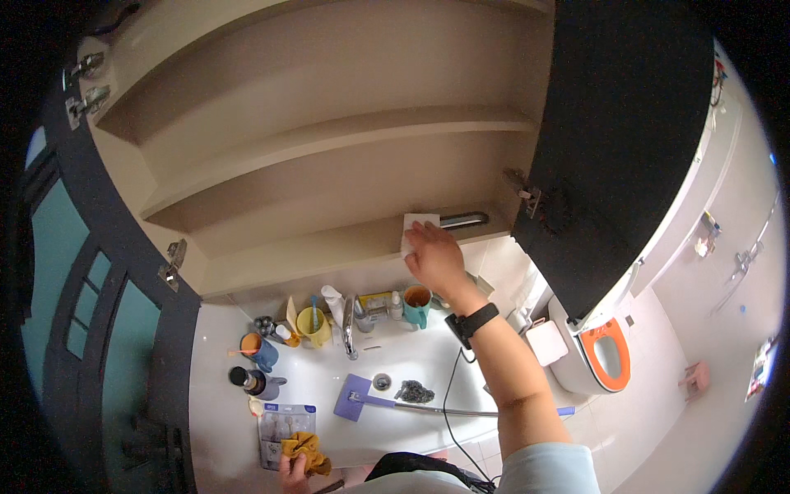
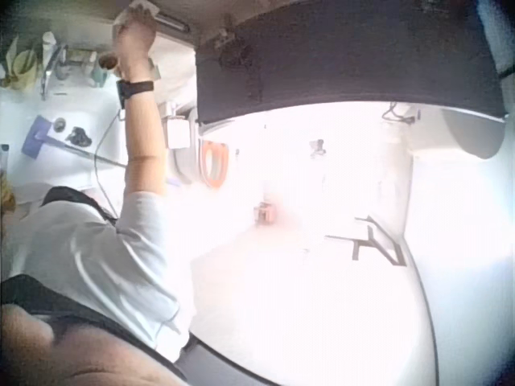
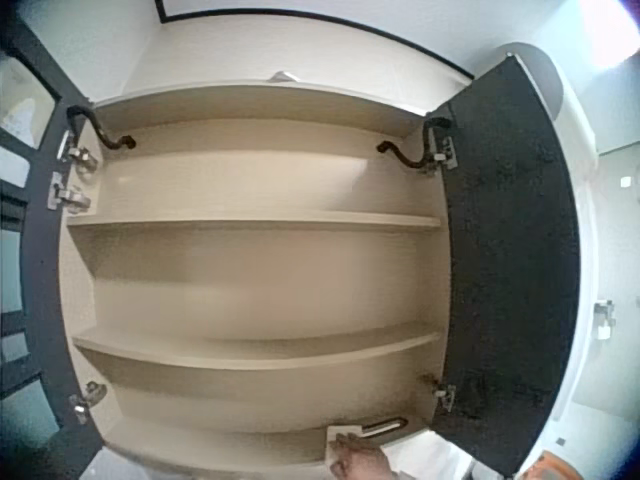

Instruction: The person wipes the interior shelves of a bathroom cabinet with a cloth and a sponge before placing bottles and containers back inside.

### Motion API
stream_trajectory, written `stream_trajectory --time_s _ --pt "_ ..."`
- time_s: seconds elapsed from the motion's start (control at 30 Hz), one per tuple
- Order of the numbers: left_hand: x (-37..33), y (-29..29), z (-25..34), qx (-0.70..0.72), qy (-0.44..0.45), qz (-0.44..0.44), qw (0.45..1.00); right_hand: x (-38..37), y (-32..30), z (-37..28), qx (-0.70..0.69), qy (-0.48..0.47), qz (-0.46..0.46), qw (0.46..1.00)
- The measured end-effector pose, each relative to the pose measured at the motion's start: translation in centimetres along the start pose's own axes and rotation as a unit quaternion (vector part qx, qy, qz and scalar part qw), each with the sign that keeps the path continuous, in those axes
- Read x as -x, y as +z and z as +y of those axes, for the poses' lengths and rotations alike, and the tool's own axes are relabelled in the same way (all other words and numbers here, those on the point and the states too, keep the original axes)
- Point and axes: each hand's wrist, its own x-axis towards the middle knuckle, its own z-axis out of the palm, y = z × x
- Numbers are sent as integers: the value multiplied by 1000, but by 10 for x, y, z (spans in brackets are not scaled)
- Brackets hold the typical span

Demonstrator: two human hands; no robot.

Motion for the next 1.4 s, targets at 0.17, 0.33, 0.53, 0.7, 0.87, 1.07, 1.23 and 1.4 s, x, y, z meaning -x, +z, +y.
stream_trajectory --time_s 0.17,0.33,0.53,0.7,0.87,1.07,1.23,1.4 --pt "-11 9 -1 270 -144 -20 952 36 -18 92 217 158 48 962" --pt "8 -3 -1 -118 -4 -30 993 46 -9 69 231 173 34 957" --pt "5 -4 0 60 -114 -5 992 49 3 3 77 119 61 988" --pt "3 2 -4 31 -100 -16 994 70 -4 30 24 214 214 953" --pt "4 -9 -65 -247 158 -69 953 72 30 53 -256 324 379 828" --pt "-5 10 -34 39 -13 -24 999 50 41 53 -233 396 445 769" --pt "2 1 -26 188 -226 12 956 33 55 10 -336 445 459 692" --pt "0 -18 -30 -38 -49 -12 998 8 79 -59 -401 508 425 633"
